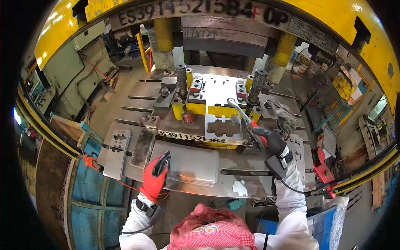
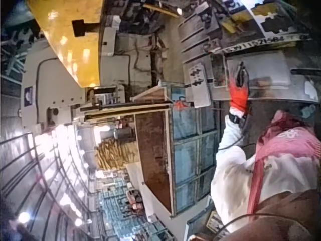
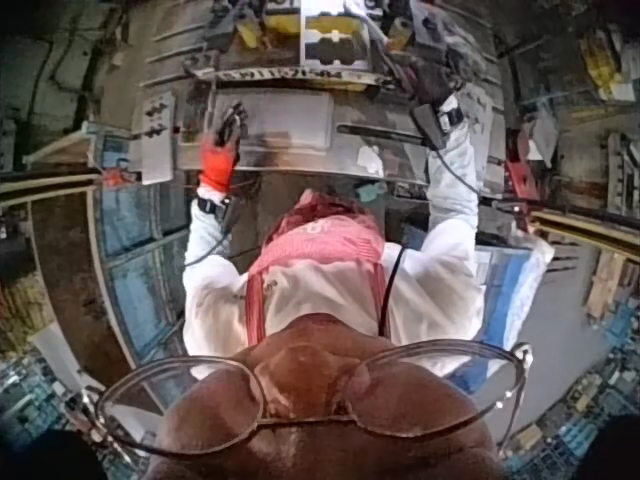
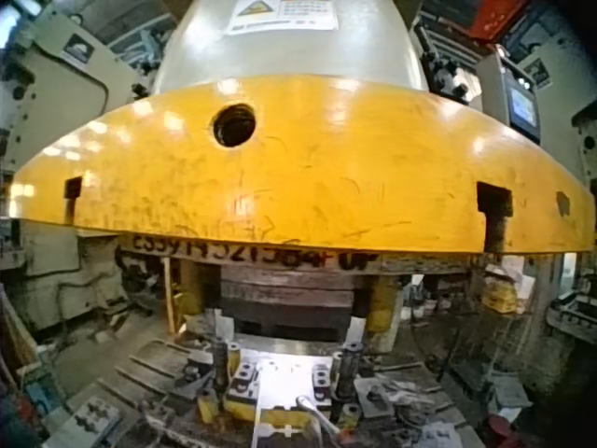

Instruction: Manually loading sheet metal into an industrial stamping press and removing processed parts.

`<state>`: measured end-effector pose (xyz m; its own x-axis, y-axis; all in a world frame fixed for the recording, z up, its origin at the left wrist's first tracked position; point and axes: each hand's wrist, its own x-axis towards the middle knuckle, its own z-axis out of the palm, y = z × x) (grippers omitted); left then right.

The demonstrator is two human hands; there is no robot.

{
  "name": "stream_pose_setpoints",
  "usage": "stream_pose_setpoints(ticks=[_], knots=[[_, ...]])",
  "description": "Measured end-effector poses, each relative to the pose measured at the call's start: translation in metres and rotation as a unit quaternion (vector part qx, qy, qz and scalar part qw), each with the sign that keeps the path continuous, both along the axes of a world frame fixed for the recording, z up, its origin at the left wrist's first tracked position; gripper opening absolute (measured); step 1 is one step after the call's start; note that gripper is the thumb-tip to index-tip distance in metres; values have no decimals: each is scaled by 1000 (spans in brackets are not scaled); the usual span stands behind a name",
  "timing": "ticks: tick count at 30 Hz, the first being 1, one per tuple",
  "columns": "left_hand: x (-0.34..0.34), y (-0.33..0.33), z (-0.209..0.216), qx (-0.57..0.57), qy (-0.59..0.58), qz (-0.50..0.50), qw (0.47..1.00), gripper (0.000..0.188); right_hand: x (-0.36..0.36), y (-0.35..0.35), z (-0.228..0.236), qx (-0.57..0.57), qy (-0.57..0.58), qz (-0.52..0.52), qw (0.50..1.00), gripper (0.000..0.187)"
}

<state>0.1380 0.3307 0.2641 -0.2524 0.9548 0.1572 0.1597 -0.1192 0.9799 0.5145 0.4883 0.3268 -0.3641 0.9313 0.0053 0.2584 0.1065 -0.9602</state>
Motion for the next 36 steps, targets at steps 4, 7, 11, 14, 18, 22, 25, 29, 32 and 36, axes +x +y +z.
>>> stream_pose_setpoints(ticks=[4, 7, 11, 14, 18, 22, 25, 29, 32, 36], knots=[[21, -10, -3, 14, -83, -57, 995, 39, -16, 2, 7, -134, 28, -14, 990, 37], [36, 6, -8, -21, -119, -90, 989, 38, -17, 3, 4, -127, 72, -6, 989, 35], [75, 55, 9, -56, -195, -156, 967, 42, -8, 14, -9, -144, 39, 10, 989, 35], [82, 95, 15, -178, -449, -290, 826, 44, -22, 1, 8, -87, 32, 9, 996, 35], [112, 117, 28, -184, -492, -247, 815, 40, -17, 7, 0, -132, 69, -2, 989, 36], [122, 122, 18, -122, -512, -249, 813, 40, -17, 9, -7, -129, 66, -4, 990, 33], [122, 126, 13, -119, -509, -260, 812, 41, -10, 9, -16, 156, -54, 60, 984, 33], [118, 122, 14, -142, -501, -303, 798, 43, -18, 8, -7, -128, 96, -6, 987, 33], [119, 116, 19, -151, -488, -293, 809, 41, -21, 6, -2, -188, 113, -16, 976, 33], [122, 118, 16, -111, -493, -298, 810, 41, -16, 12, -7, -148, 60, -2, 987, 35]])
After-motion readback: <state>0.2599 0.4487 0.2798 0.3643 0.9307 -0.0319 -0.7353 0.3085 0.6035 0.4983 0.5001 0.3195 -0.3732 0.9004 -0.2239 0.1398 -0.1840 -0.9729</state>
